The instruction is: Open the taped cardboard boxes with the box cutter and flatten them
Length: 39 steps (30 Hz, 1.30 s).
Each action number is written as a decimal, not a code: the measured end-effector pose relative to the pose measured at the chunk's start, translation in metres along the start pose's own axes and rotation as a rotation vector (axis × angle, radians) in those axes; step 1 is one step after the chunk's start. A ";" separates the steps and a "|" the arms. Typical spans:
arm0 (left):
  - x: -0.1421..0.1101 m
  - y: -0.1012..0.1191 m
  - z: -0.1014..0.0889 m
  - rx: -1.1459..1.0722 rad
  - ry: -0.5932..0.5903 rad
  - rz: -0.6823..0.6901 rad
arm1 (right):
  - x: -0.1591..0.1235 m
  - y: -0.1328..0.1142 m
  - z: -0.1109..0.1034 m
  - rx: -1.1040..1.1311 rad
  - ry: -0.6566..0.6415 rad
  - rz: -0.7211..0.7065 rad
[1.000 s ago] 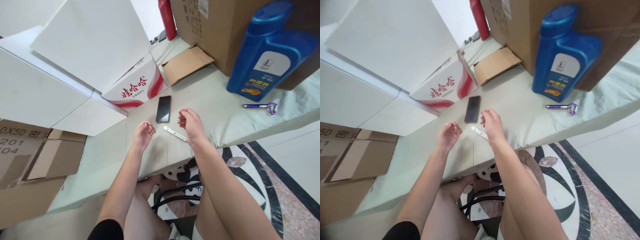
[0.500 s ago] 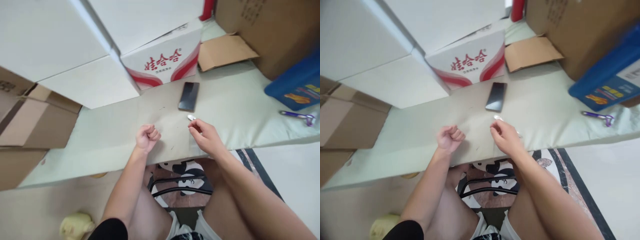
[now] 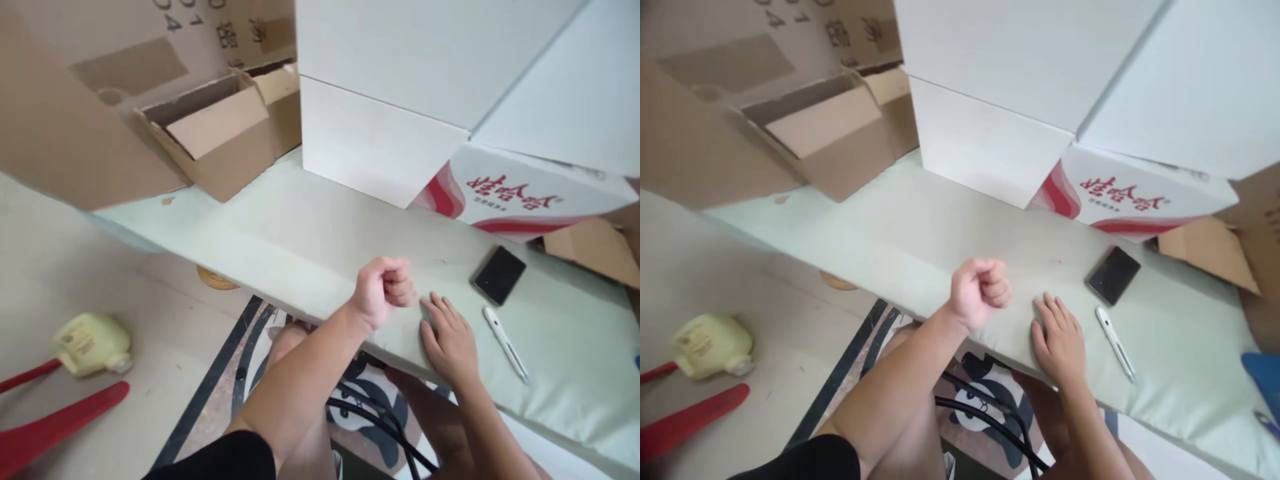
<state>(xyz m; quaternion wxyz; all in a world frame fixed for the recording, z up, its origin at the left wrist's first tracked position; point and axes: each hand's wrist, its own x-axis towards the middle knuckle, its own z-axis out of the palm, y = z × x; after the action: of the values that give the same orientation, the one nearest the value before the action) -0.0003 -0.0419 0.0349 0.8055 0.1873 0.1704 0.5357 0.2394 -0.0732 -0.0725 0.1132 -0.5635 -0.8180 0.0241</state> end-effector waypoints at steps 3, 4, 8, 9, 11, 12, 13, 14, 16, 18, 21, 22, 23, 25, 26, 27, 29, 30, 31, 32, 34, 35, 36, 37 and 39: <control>-0.012 0.011 -0.001 -0.015 -0.065 0.049 | -0.001 0.004 0.000 -0.025 0.000 -0.026; -0.015 0.016 -0.003 -0.025 -0.073 0.066 | -0.002 0.006 0.001 -0.027 0.000 -0.025; -0.024 0.036 -0.016 -0.101 -0.040 0.135 | 0.001 0.007 0.003 -0.037 0.014 -0.015; -0.026 0.042 -0.020 -0.133 -0.016 0.159 | 0.003 0.005 0.003 -0.037 0.019 -0.011; -0.029 0.053 -0.029 -0.216 0.043 0.208 | 0.014 -0.002 0.002 -0.020 0.022 -0.021; -0.032 0.058 -0.033 -0.270 0.077 0.232 | 0.023 -0.008 0.001 -0.004 0.013 -0.039; -0.034 0.064 -0.037 -0.330 0.109 0.256 | 0.033 -0.015 0.000 0.015 -0.003 -0.067; -0.036 0.069 -0.040 -0.391 0.139 0.281 | 0.046 -0.024 -0.001 0.032 -0.025 -0.103; -0.042 0.077 -0.047 -0.499 0.193 0.330 | 0.075 -0.047 -0.005 0.063 -0.068 -0.180; -0.046 0.083 -0.051 -0.569 0.247 0.380 | 0.110 -0.076 -0.010 0.099 -0.088 -0.248; -0.050 0.087 -0.055 -0.605 0.312 0.438 | 0.165 -0.131 -0.020 0.154 -0.066 -0.318; -0.050 0.089 -0.056 -0.609 0.327 0.448 | 0.183 -0.152 -0.024 0.175 -0.056 -0.347; -0.050 0.090 -0.057 -0.613 0.342 0.453 | 0.200 -0.173 -0.028 0.219 -0.048 -0.385; -0.051 0.092 -0.058 -0.626 0.379 0.462 | 0.229 -0.217 -0.035 0.311 -0.029 -0.483; -0.051 0.094 -0.059 -0.634 0.397 0.468 | 0.242 -0.238 -0.038 0.346 -0.033 -0.534; -0.052 0.097 -0.060 -0.644 0.412 0.476 | 0.253 -0.258 -0.040 0.376 -0.054 -0.573; -0.054 0.101 -0.063 -0.672 0.424 0.499 | 0.271 -0.297 -0.042 0.405 -0.157 -0.639; -0.056 0.104 -0.064 -0.690 0.423 0.511 | 0.279 -0.314 -0.041 0.412 -0.180 -0.674; -0.058 0.107 -0.066 -0.708 0.423 0.523 | 0.286 -0.329 -0.040 0.424 -0.198 -0.706; -0.060 0.109 -0.068 -0.721 0.424 0.532 | 0.293 -0.344 -0.038 0.451 -0.209 -0.729; -0.062 0.112 -0.071 -0.726 0.437 0.540 | 0.307 -0.367 -0.033 0.538 -0.216 -0.751; -0.062 0.113 -0.073 -0.718 0.449 0.539 | 0.313 -0.376 -0.030 0.565 -0.218 -0.754; -0.063 0.114 -0.074 -0.708 0.461 0.534 | 0.319 -0.384 -0.026 0.564 -0.224 -0.760; -0.063 0.114 -0.074 -0.699 0.472 0.530 | 0.324 -0.390 -0.024 0.535 -0.232 -0.771; -0.063 0.115 -0.075 -0.694 0.481 0.527 | 0.332 -0.398 -0.019 0.442 -0.242 -0.801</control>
<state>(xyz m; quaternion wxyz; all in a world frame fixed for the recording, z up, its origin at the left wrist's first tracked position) -0.1510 -0.0507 0.0298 0.5955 -0.1841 0.1098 0.7742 -0.2344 0.0880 0.0649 0.1344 -0.1593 -0.9536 0.2175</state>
